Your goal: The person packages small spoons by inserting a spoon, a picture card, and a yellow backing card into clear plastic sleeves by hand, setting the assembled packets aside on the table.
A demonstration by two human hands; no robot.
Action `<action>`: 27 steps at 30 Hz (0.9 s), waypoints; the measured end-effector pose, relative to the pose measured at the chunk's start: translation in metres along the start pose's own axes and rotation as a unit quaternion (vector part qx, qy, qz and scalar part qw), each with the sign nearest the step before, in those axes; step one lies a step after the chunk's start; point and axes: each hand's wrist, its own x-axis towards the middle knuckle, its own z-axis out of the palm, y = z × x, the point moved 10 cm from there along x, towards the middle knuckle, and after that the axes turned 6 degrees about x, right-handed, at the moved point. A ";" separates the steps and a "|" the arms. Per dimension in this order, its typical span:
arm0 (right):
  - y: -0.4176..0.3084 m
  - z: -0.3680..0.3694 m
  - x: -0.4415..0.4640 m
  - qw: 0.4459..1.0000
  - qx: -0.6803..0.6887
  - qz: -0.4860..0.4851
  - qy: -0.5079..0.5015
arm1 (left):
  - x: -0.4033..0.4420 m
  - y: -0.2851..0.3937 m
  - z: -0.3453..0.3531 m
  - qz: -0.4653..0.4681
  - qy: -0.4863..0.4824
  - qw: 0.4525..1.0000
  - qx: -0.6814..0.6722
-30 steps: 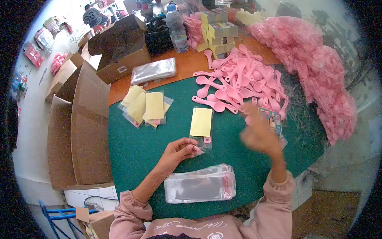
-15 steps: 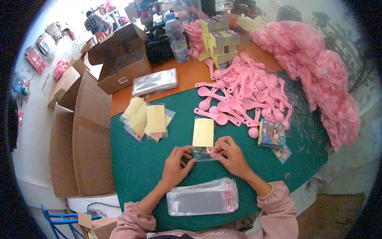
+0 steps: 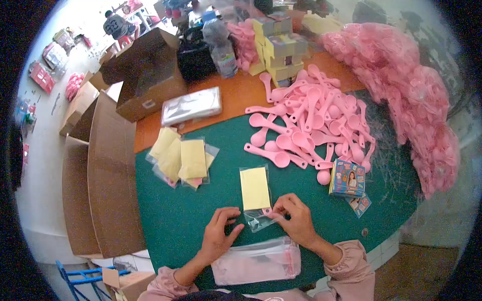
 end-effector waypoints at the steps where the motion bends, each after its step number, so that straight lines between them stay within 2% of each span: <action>1: 0.001 0.003 -0.002 1.000 0.000 0.004 -0.008 | -0.003 -0.003 0.001 -0.009 0.001 1.000 -0.002; 5: -0.002 0.002 -0.004 0.999 -0.001 -0.052 0.009 | -0.001 -0.002 -0.001 -0.014 0.007 1.000 -0.023; 8: -0.006 0.004 -0.004 0.998 0.019 -0.063 -0.007 | 0.001 0.009 -0.005 0.033 0.025 0.999 -0.001; 11: -0.011 0.006 -0.005 0.997 -0.004 -0.074 -0.015 | 0.011 0.007 -0.001 0.009 -0.016 1.000 0.002; 13: -0.012 0.007 -0.004 0.997 0.005 -0.080 -0.015 | 0.018 0.009 0.004 0.044 -0.047 0.996 0.067; 15: -0.008 0.008 -0.001 0.996 0.006 -0.091 -0.002 | 0.020 0.008 0.004 0.065 -0.016 0.994 0.085; 17: 0.005 0.008 0.006 0.995 0.086 -0.050 0.005 | 0.024 0.002 0.000 0.054 0.013 0.998 0.013; 18: 0.005 0.010 0.008 0.991 0.112 -0.072 0.011 | 0.024 0.000 -0.001 0.048 0.022 0.998 0.015; 19: 0.003 0.009 0.010 0.991 0.112 -0.073 0.014 | 0.025 0.000 0.000 0.051 0.021 0.998 0.016; 21: 0.016 0.015 0.014 0.988 0.156 0.009 -0.008 | 0.026 -0.004 0.000 0.032 0.025 0.999 -0.004; 27: 0.018 0.016 0.015 0.979 0.197 0.050 0.011 | 0.027 -0.019 -0.001 -0.024 0.026 0.999 -0.032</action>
